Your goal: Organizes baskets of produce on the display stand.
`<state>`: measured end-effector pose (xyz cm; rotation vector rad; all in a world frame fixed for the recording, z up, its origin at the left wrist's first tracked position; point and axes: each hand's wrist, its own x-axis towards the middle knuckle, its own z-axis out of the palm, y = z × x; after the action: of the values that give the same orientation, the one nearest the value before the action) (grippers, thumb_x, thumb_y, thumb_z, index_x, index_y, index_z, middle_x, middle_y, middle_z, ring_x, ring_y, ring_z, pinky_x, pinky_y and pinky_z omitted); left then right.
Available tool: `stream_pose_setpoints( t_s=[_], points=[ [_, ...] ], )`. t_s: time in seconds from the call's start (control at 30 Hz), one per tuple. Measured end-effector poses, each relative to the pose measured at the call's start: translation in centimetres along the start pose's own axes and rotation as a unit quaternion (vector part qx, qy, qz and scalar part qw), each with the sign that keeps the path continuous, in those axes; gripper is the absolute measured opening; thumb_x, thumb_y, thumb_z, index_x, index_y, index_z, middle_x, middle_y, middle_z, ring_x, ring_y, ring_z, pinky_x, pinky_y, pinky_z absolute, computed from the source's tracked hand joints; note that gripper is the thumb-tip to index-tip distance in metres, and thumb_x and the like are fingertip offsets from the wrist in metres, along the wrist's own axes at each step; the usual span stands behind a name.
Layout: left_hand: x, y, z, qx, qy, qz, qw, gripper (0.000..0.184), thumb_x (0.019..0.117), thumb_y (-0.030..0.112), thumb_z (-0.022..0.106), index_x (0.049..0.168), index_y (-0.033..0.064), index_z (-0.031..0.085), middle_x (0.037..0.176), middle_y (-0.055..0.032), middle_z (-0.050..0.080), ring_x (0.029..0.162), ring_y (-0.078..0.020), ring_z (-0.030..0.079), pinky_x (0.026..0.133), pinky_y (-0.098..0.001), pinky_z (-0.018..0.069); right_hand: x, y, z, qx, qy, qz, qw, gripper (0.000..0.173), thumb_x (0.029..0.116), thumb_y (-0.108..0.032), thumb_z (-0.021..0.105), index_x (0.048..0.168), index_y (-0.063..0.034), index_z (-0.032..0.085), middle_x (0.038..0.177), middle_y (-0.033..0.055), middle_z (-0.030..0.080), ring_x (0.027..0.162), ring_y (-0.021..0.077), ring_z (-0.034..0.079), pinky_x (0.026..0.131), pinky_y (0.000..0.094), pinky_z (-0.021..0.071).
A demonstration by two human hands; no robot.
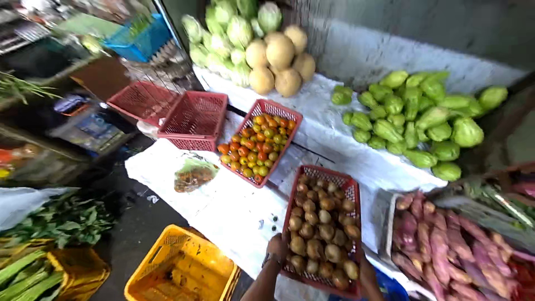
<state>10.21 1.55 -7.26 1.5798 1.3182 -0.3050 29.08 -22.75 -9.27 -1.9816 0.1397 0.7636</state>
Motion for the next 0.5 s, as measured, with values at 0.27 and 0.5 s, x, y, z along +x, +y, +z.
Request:
stream_pose_setpoints(
  t_s=[0.27,0.5],
  points=[
    [-0.3,1.1,-2.4,-0.052,-0.010,-0.002,0.999,0.072,0.1052,0.064,0.032,0.110,0.0056,0.072,0.109,-0.0209,0.072,0.106,-0.0365,0.069,0.094,-0.0611,0.0523,-1.8,-3.2,0.3,-0.017,-0.015,0.000,1.000,0.073,0.1066,-0.063,0.032,0.127,-0.0025,0.067,0.117,0.0182,0.071,0.110,0.0273,0.068,0.096,0.0522,0.0561],
    [-7.8,-9.7,-1.3,-0.120,-0.021,-0.017,0.992,0.072,0.1059,0.063,0.031,0.104,0.0017,0.069,0.101,-0.0213,0.070,0.098,-0.0364,0.068,0.089,-0.0607,0.0526,-9.6,2.4,0.6,-0.049,-0.051,0.009,0.997,0.067,0.1072,-0.061,0.034,0.127,-0.0047,0.064,0.114,0.0128,0.070,0.105,0.0220,0.069,0.092,0.0484,0.0591]
  ],
)
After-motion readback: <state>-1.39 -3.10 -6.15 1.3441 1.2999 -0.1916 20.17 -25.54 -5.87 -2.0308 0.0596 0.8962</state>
